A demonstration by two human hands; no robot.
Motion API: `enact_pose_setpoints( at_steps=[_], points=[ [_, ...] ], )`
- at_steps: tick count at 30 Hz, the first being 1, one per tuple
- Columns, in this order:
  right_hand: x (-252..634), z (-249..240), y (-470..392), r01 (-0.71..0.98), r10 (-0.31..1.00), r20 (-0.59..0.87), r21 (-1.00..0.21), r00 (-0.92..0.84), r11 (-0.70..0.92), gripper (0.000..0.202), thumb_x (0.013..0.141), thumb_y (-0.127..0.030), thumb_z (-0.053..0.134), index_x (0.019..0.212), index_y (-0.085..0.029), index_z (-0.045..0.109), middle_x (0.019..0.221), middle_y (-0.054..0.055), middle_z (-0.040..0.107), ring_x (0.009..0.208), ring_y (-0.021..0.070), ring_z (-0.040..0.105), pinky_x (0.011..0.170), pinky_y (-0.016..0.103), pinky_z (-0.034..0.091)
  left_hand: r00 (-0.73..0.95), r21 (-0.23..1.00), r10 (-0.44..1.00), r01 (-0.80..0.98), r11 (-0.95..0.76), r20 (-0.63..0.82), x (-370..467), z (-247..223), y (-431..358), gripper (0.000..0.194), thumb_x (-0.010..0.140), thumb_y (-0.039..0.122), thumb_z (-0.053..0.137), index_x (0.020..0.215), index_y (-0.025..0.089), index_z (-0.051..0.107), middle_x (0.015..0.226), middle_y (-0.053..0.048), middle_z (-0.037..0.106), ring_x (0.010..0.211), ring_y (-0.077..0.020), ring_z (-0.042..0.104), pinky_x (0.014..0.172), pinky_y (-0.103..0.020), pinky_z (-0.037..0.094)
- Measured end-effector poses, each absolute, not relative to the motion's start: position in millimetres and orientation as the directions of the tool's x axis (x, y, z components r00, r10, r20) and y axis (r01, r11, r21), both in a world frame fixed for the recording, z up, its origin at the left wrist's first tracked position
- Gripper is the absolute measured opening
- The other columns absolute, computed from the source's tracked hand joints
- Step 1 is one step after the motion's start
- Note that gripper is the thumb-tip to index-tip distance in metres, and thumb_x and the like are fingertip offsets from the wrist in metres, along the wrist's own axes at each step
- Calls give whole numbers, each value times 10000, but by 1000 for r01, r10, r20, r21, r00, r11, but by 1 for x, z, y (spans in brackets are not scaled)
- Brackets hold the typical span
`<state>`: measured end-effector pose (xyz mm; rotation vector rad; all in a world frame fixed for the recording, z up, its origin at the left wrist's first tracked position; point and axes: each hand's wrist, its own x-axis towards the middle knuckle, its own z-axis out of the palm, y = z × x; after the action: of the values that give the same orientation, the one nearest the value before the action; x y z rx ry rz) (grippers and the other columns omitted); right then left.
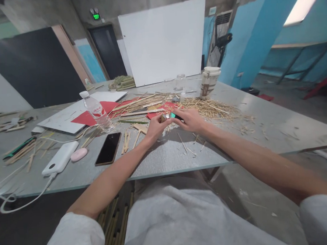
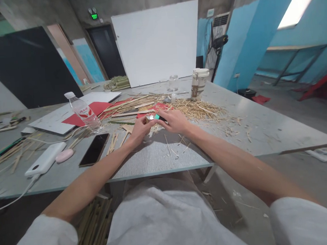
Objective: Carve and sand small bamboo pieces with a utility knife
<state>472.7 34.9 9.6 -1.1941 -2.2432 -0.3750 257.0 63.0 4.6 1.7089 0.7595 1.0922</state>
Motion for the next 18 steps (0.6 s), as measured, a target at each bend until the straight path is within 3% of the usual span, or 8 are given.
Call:
enact_pose_setpoints(
  at_steps=[5, 11, 15, 18],
  points=[
    [474, 10, 34, 813, 666, 585, -22, -462, 582, 588, 1118, -658, 308, 1074, -195, 668, 826, 76, 680, 707, 191, 544, 661, 317, 278, 411, 925, 848, 26, -378, 335, 257, 3, 64, 597, 783, 589, 869, 661, 225, 413, 640, 61, 343, 609, -112, 288, 590, -309, 203],
    [470, 8, 36, 868, 697, 638, -89, -327, 488, 575, 1121, -659, 300, 1068, -196, 636, 918, 104, 700, 735, 206, 552, 658, 325, 275, 414, 934, 846, -27, -356, 335, 260, 1, 66, 629, 820, 643, 830, 652, 227, 389, 620, 62, 327, 586, -104, 280, 563, -293, 195],
    [470, 8, 39, 889, 709, 668, -156, -226, 431, 531, 1128, -615, 306, 1016, -199, 616, 875, 96, 674, 740, 216, 549, 673, 333, 281, 461, 956, 838, -102, -277, 292, 258, 0, 69, 590, 915, 758, 649, 720, 243, 435, 571, 79, 309, 501, -92, 230, 501, -271, 173],
    [474, 9, 42, 891, 715, 679, -206, -167, 404, 500, 1120, -597, 331, 974, -203, 601, 818, 85, 637, 729, 222, 528, 678, 337, 278, 497, 963, 826, -154, -219, 268, 255, 0, 72, 520, 955, 741, 579, 811, 250, 489, 557, 98, 295, 465, -89, 185, 464, -251, 146]
  ],
)
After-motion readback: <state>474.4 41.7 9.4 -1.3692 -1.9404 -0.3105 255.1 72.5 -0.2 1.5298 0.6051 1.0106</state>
